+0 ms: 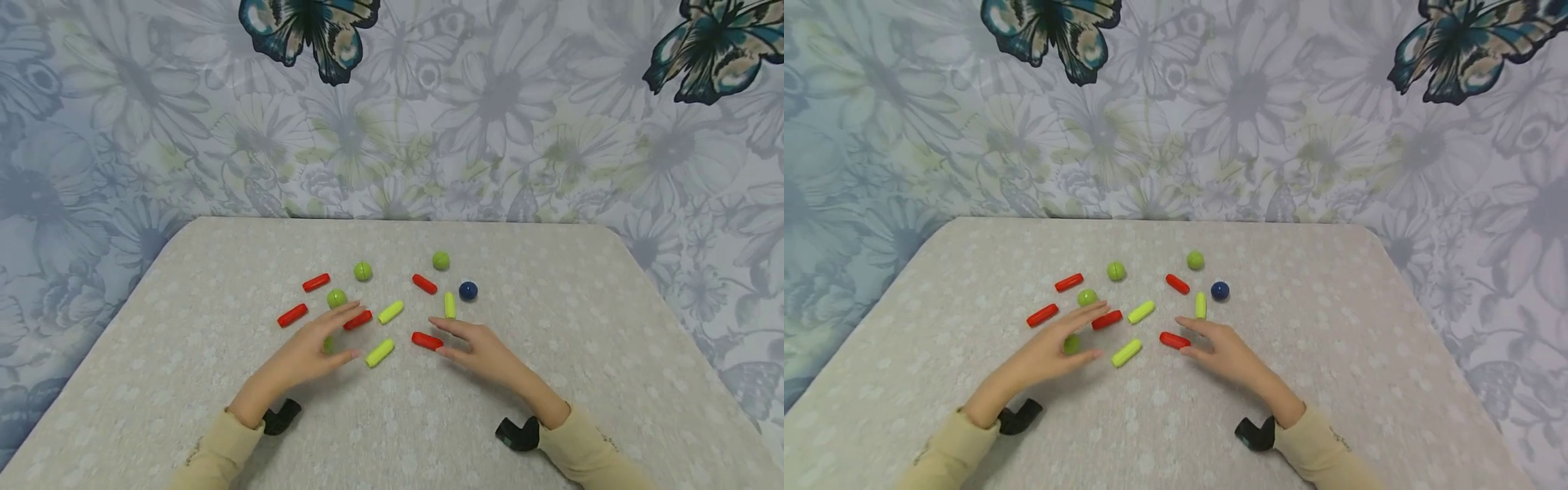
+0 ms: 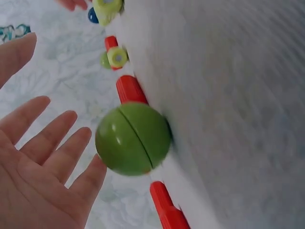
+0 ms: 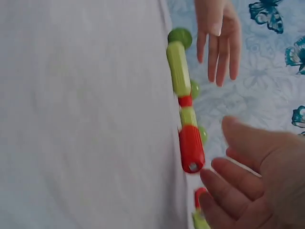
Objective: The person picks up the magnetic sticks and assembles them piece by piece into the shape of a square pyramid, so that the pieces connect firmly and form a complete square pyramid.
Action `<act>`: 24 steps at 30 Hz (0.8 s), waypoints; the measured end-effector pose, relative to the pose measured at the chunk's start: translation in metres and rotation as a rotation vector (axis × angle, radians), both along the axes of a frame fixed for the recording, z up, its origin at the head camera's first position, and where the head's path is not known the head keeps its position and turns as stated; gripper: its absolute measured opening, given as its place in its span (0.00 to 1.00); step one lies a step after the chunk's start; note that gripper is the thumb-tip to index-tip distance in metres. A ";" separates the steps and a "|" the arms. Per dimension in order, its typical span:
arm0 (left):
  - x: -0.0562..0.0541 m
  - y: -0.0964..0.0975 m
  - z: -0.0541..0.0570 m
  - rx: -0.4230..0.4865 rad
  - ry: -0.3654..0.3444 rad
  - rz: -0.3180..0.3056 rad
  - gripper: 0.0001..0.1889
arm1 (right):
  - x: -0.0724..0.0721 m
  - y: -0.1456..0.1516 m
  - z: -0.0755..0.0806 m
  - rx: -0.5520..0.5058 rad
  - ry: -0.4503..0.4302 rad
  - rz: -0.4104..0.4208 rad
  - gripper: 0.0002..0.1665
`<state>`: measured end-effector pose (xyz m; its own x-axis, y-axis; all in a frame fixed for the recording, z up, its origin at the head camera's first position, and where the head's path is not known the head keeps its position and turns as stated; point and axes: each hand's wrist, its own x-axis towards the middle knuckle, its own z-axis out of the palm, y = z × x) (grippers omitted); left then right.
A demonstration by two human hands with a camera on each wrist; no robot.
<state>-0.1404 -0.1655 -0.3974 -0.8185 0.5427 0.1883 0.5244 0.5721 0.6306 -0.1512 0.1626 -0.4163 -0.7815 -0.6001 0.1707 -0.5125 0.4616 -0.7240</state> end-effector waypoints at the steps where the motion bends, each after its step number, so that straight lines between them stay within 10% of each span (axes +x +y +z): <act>1: -0.001 -0.003 -0.001 0.013 -0.011 0.006 0.35 | 0.001 -0.002 -0.004 -0.015 -0.021 0.003 0.30; 24: -0.014 -0.059 -0.025 0.163 -0.163 -0.031 0.30 | 0.000 -0.011 -0.031 -0.058 0.048 -0.118 0.27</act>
